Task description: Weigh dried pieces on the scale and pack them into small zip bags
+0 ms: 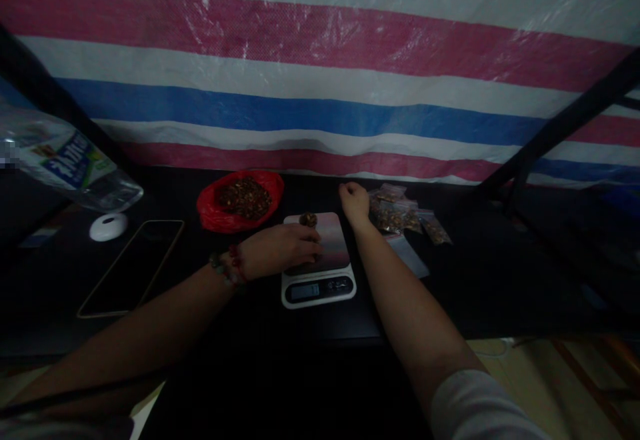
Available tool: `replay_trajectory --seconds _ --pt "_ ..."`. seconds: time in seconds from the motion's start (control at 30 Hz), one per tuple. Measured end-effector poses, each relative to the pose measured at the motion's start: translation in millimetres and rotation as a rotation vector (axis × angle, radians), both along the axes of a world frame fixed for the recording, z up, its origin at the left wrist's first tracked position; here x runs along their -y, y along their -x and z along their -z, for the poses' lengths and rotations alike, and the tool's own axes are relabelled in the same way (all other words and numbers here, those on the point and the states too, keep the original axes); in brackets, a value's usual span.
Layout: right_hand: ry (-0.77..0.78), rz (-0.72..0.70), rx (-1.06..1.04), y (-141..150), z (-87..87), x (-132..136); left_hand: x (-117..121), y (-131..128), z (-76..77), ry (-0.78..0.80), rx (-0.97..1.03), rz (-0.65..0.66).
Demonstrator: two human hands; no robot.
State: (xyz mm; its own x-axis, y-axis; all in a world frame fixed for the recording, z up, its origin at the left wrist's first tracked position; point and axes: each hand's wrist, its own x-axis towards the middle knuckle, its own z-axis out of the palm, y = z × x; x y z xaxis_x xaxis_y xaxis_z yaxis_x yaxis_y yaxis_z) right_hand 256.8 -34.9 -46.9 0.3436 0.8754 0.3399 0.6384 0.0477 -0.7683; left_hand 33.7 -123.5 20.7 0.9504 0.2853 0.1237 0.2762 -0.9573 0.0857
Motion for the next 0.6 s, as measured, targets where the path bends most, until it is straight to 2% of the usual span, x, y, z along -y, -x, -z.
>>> replay_trajectory --seconds 0.33,0.43,0.6 --pt "-0.016 -0.007 0.007 0.2 -1.6 1.8 0.2 4.0 0.6 -0.081 0.032 0.034" --pt "-0.013 -0.007 -0.005 0.5 -2.2 2.4 0.2 9.6 -6.6 -0.091 0.06 0.001" --pt "-0.012 -0.016 -0.011 0.2 -2.5 2.3 -11.3 32.9 -24.2 -0.006 0.035 -0.144"
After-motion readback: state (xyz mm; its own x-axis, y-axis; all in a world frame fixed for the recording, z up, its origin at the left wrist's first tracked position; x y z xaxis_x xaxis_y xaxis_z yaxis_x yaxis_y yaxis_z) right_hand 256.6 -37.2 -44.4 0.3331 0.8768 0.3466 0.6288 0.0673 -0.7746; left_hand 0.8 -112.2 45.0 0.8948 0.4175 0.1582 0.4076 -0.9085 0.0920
